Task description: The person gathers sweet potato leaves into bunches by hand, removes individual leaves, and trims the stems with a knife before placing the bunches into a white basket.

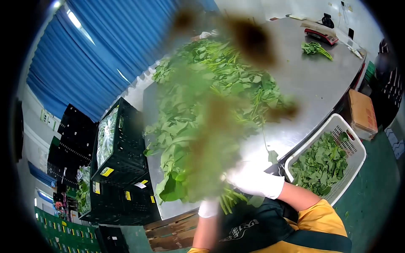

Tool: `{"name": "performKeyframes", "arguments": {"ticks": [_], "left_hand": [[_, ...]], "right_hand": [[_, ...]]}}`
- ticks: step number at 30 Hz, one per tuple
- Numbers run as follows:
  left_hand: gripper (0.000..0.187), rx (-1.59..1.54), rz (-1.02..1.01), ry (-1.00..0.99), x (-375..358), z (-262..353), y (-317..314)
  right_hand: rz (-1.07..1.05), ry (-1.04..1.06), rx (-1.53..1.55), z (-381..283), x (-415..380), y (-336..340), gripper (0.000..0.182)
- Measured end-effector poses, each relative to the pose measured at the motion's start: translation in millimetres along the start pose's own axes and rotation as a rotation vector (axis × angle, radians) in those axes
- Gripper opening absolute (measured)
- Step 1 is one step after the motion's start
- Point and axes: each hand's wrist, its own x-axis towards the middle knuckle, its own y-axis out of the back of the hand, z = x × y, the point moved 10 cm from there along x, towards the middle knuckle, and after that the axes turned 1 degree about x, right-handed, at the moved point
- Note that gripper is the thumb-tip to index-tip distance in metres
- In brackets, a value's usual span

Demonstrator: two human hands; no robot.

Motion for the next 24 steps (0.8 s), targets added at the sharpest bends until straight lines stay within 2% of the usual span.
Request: {"name": "performKeyframes", "arguments": {"ticks": [2, 3, 4, 5, 6, 7, 8, 10, 12, 14, 16, 18, 22, 24], "left_hand": [[0.017, -0.019, 0.029, 0.003, 1, 4, 7], [0.017, -0.032, 0.054, -0.007, 2, 8, 13], [0.017, -0.049, 0.091, -0.01, 2, 12, 22], [0.017, -0.061, 0.126, -0.017, 2, 16, 32], [0.017, -0.07, 0.163, -0.024, 2, 21, 41], [0.017, -0.065, 0.186, -0.036, 1, 27, 48], [0.017, -0.051, 0.209, -0.051, -2, 31, 55], [0.017, -0.021, 0.227, -0.075, -2, 34, 58], [0.02, -0.114, 0.243, -0.01, 1, 16, 52], [0.021, -0.09, 0.166, 0.002, 0, 11, 37], [0.022, -0.075, 0.136, 0.002, -5, 9, 32], [0.023, -0.074, 0.142, -0.003, -10, 13, 36], [0.024, -0.072, 0.211, 0.066, -15, 33, 59], [0.025, -0.023, 0.25, 0.127, -25, 43, 72]], "right_hand": [[-0.055, 0.051, 0.097, -3, -10, -7, 0.009], [-0.219, 0.015, -0.057, 7, -33, -44, 0.006], [-0.417, -0.101, -0.173, 17, -39, -28, 0.007], [-0.381, -0.216, -0.189, 44, -56, -10, 0.008], [-0.304, -0.47, -0.121, 92, -91, 0, 0.01], [-0.318, -0.635, -0.319, 132, -127, 9, 0.012], [-0.744, -0.947, -0.597, 163, -157, 15, 0.016], [-0.222, -1.031, -0.467, 162, -148, 43, 0.049], [0.199, -0.844, 0.218, 110, -93, 48, 0.077], [0.192, -0.781, 0.901, 82, -53, -2, 0.082], [0.122, -0.6, 1.148, 48, -17, -48, 0.069], [-0.166, -0.467, 1.043, 4, 6, -80, 0.061], [-0.312, -0.276, 1.207, -40, 47, -77, 0.048], [-0.52, -0.645, 1.306, -40, 47, -90, 0.039]]}}
